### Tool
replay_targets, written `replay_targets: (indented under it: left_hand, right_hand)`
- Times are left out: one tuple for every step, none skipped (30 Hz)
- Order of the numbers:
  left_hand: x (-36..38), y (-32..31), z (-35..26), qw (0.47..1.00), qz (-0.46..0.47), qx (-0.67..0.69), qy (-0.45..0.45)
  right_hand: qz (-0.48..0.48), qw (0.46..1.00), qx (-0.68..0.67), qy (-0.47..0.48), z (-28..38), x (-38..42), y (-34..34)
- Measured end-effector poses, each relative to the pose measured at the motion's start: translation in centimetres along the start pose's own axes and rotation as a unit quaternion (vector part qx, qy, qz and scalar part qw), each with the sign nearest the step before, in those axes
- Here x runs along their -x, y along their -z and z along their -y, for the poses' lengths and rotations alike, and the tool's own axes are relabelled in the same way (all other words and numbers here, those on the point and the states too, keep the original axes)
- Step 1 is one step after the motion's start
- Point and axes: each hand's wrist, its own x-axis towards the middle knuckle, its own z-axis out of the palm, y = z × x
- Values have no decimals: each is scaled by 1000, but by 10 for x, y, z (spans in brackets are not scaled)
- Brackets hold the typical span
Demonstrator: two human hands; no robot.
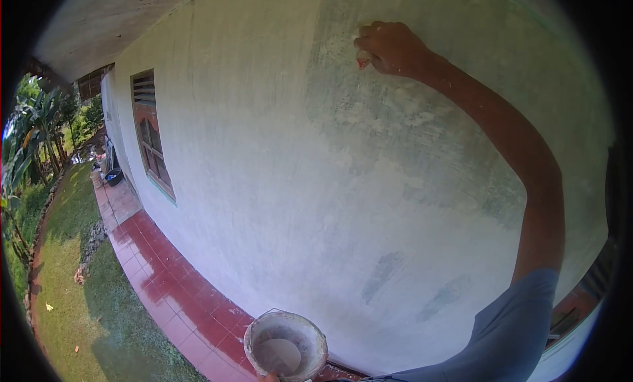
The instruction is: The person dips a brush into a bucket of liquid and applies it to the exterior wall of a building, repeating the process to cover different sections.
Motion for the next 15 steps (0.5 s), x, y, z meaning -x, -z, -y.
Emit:
replay_targets:
  left_hand:
    - [0,0,0,1000,-1,6,2]
    - [0,-1,0,1000,-2,12,3]
    - [-1,-1,0,1000,-2,17,4]
    - [-3,0,-1,1000,-1,20,4]
    - [-6,1,-3,1000,-2,24,2]
    - [-10,0,-5,1000,-4,30,0]
    - [-13,-2,-6,999,-7,36,0]
    - [-16,-3,-8,999,-10,42,-1]
    - [-21,-4,-10,999,-12,46,-3]
    - [-25,-4,-12,999,-13,50,-5]
    - [-28,-3,-13,999,-13,52,-5]
    - [-31,-2,-15,998,-13,55,-4]
    - [-33,-1,-16,998,-11,56,-2]
    - [-33,1,-17,998,-9,58,2]
    - [-33,0,-16,998,-7,63,6]
  right_hand:
    - [115,984,-118,-65,28,-5,21]
    - [114,984,-118,-65,25,-7,21]
    - [97,966,-213,-112,17,-9,19]
    - [77,935,-306,-159,7,-11,15]
    - [22,963,-186,-193,-17,-16,23]
    - [-10,953,-221,-208,-56,-22,23]
    - [-85,913,-246,-314,-101,-26,11]
    - [-151,879,-190,-411,-111,-28,46]
    - [-186,910,-95,-358,-144,-30,55]
    - [-217,929,2,-301,-174,-30,58]
    - [-217,927,2,-305,-174,-29,63]
    - [-198,946,46,-253,-173,-30,67]
    - [-176,960,90,-201,-168,-31,69]
    - [-172,960,90,-203,-157,-32,63]
    - [-70,975,98,-187,-142,-34,54]
